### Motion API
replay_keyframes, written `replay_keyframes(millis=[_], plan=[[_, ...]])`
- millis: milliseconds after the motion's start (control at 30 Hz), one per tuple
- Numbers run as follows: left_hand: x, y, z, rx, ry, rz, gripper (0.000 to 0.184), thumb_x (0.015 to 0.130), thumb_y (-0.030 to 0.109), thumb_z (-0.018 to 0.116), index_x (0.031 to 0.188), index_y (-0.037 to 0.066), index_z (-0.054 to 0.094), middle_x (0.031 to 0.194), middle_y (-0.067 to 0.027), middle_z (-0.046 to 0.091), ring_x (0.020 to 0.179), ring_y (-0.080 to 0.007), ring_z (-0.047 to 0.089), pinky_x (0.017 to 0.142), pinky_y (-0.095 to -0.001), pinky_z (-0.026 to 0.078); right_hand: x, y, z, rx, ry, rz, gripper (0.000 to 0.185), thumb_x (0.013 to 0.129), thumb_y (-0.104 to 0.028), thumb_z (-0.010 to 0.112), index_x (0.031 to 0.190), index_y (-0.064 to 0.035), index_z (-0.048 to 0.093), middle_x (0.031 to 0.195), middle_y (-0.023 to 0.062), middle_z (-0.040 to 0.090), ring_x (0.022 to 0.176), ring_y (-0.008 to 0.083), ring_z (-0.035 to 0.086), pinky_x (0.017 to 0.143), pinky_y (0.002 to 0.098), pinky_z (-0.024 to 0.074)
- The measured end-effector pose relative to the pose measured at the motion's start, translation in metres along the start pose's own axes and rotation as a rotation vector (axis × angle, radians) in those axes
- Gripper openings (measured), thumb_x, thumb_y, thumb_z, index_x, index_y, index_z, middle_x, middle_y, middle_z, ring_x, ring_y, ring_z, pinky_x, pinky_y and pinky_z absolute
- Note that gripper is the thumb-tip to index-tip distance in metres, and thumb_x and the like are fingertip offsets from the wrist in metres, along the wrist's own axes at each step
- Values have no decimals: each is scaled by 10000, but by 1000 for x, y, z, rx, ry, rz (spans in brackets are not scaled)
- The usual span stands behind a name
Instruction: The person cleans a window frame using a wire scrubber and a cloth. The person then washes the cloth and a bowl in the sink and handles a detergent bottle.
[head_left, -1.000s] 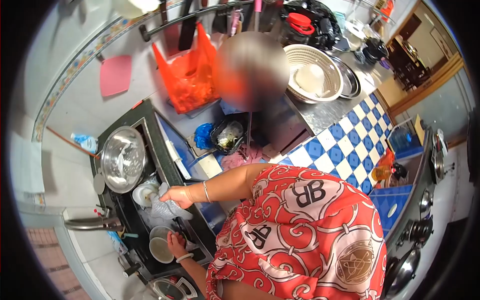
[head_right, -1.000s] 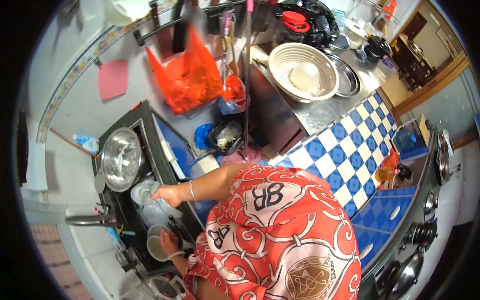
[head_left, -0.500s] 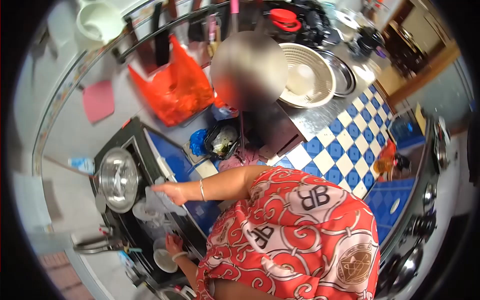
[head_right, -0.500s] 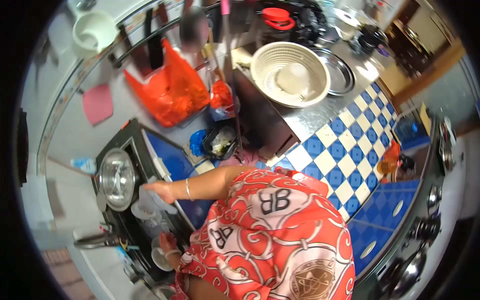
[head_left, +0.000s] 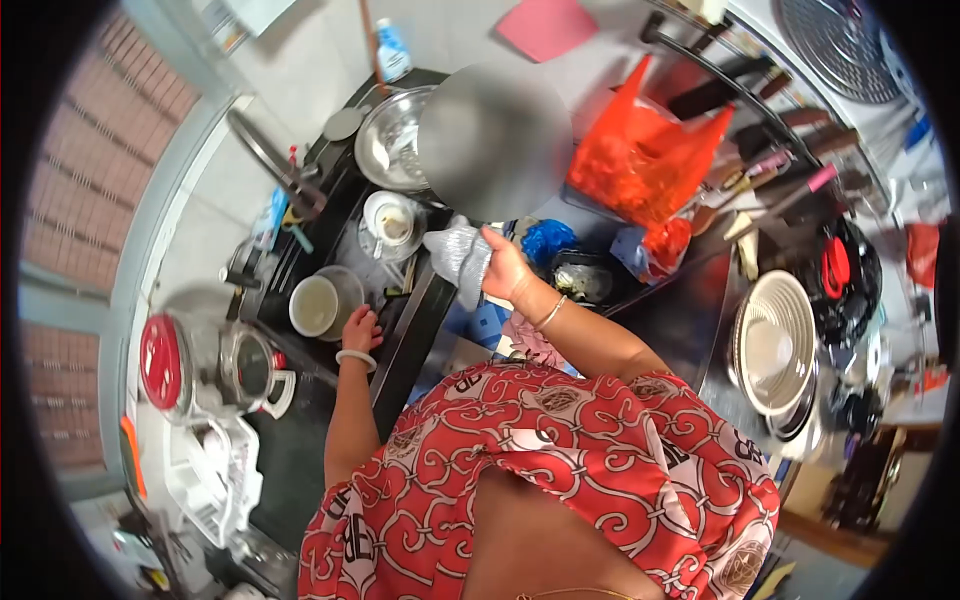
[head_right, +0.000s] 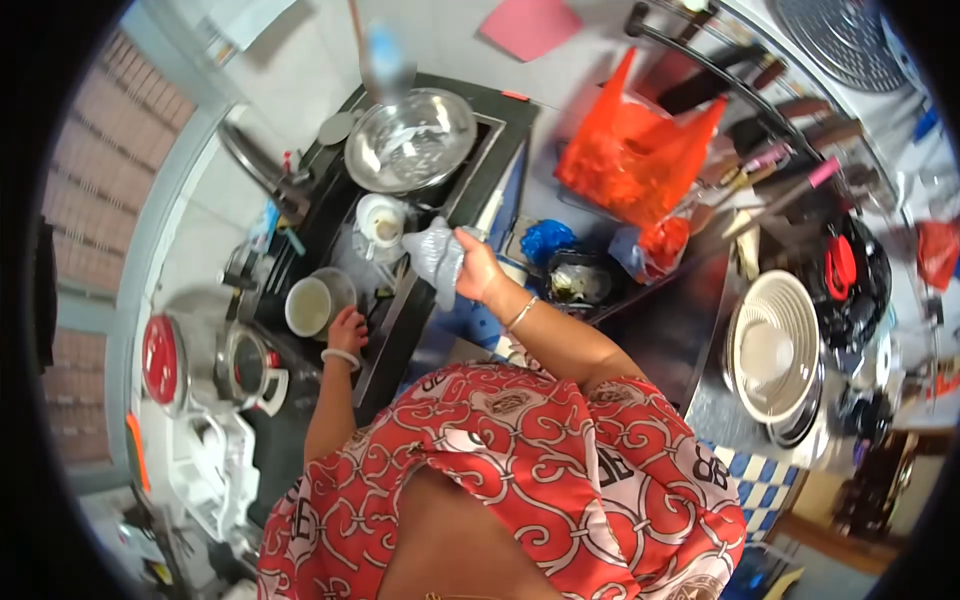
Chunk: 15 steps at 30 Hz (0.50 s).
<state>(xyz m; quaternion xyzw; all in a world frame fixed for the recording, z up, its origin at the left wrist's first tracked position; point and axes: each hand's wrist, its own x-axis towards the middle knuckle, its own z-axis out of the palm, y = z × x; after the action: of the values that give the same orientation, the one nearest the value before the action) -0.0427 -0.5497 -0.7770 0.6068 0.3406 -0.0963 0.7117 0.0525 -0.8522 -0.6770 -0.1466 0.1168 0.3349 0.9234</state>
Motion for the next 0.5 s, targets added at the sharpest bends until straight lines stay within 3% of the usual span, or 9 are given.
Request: replay_keyframes(millis=[133,300,500], plan=[[-17,-5,-6,-15,10,-59,370,858,179,542,1215,112,470,872,-50,579,645,-149,558,528,-294,500,16,4,-1,2,88,-11,424,916,-345,372,1143,-16,516,1143,147,571,1052,318,531,978,431,363],[-25,-21,-15,9,51,-22,354,860,197,552,1193,86,502,874,-49,597,663,-125,569,535,-243,490,41,-5,1,-64,12,-42,462,921,-349,342,1230,-27,462,1212,132,530,1124,309,483,1009,425,327],[-34,-45,-22,-114,105,34,324,824,152,579,1128,42,558,870,-30,606,680,-93,563,590,-214,478,56,4,9,-87,48,5,445,924,-342,331,1212,-35,476,1214,140,526,1135,316,476,1020,434,316]])
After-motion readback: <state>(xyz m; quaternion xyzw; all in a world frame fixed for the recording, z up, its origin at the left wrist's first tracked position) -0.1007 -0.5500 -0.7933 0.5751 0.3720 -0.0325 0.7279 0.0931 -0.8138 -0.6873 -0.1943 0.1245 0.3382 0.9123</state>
